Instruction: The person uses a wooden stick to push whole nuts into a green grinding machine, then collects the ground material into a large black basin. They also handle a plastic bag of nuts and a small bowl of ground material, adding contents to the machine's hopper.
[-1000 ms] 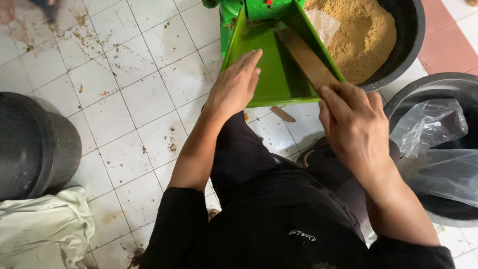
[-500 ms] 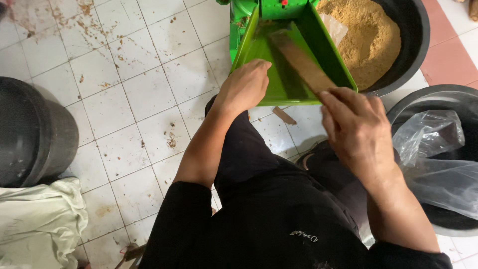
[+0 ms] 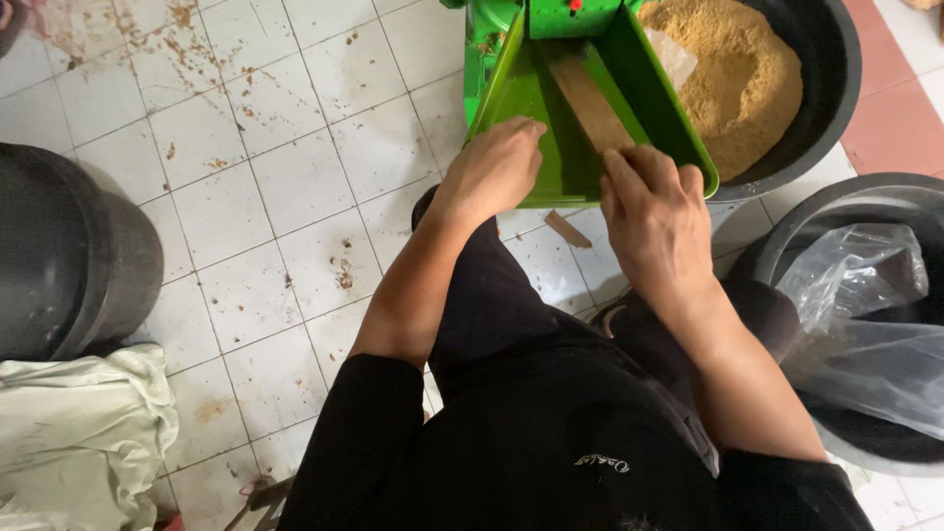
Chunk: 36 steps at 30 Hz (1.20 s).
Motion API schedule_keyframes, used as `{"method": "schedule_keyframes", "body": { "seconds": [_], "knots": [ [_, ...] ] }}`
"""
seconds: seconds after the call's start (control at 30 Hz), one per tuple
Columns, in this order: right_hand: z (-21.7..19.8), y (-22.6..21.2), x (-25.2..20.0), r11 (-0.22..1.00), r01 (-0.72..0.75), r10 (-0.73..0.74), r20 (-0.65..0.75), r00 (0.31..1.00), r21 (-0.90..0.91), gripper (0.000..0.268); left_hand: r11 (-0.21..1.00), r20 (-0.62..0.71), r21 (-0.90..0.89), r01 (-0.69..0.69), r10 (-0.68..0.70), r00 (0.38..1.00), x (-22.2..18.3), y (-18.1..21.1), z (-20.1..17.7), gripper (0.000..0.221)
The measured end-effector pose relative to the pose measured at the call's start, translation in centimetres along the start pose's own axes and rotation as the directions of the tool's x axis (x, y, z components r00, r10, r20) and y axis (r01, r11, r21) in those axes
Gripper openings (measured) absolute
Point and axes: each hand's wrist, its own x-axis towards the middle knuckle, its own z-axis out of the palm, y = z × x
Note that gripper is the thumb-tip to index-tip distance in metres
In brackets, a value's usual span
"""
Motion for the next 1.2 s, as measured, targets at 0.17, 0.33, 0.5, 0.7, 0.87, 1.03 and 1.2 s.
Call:
{"method": "schedule_keyframes", "body": {
  "seconds": [0.17,0.33,0.5,0.7,0.87,1.03,1.2],
  "knots": [
    [-2.4,-0.5,1.0,1.0,0.02,-0.02,-0.025,0.999,0.003,0.022,0.998,-0.076,0.001,-0.066,0.066,0.995,0.1,0.2,-0.3,0.032],
    [-9.1,0.9,-4.1,0.994,-0.062,0.058,0.051,0.997,0.092,0.019,0.998,-0.056,-0.014,-0.056,0.055,0.997,-0.1,-0.4,0.4,0.031],
    [-12.7,2.9,-5.2,0.898,-0.302,0.312,0.023,0.95,0.321,0.013,0.991,-0.153,-0.021,-0.135,0.13,0.98,0.2,-1.3,0.8,0.028],
    [-11.2,5.2,-5.2,0.84,-0.436,0.466,-0.018,0.885,0.325,0.016,0.983,-0.42,0.014,-0.181,0.17,0.891,0.2,-1.3,0.3,0.018],
    [-10.9,9.8,-10.4,0.595,-0.581,0.672,0.053,0.739,0.555,0.022,0.987,-0.481,0.036,-0.16,0.157,0.862,0.2,-0.6,-0.5,0.018],
    [-10.8,16.6,-16.5,0.196,-0.338,0.75,0.082,0.656,0.921,0.033,0.974,-0.466,0.105,-0.202,0.227,0.855,0.7,0.2,-1.3,0.021],
    [-5.7,18.7,-19.7,0.172,-0.239,0.907,-0.059,0.417,0.956,0.027,0.97,-0.414,0.045,-0.239,0.236,0.879,0.4,0.8,-1.3,0.021]
  ]
}}
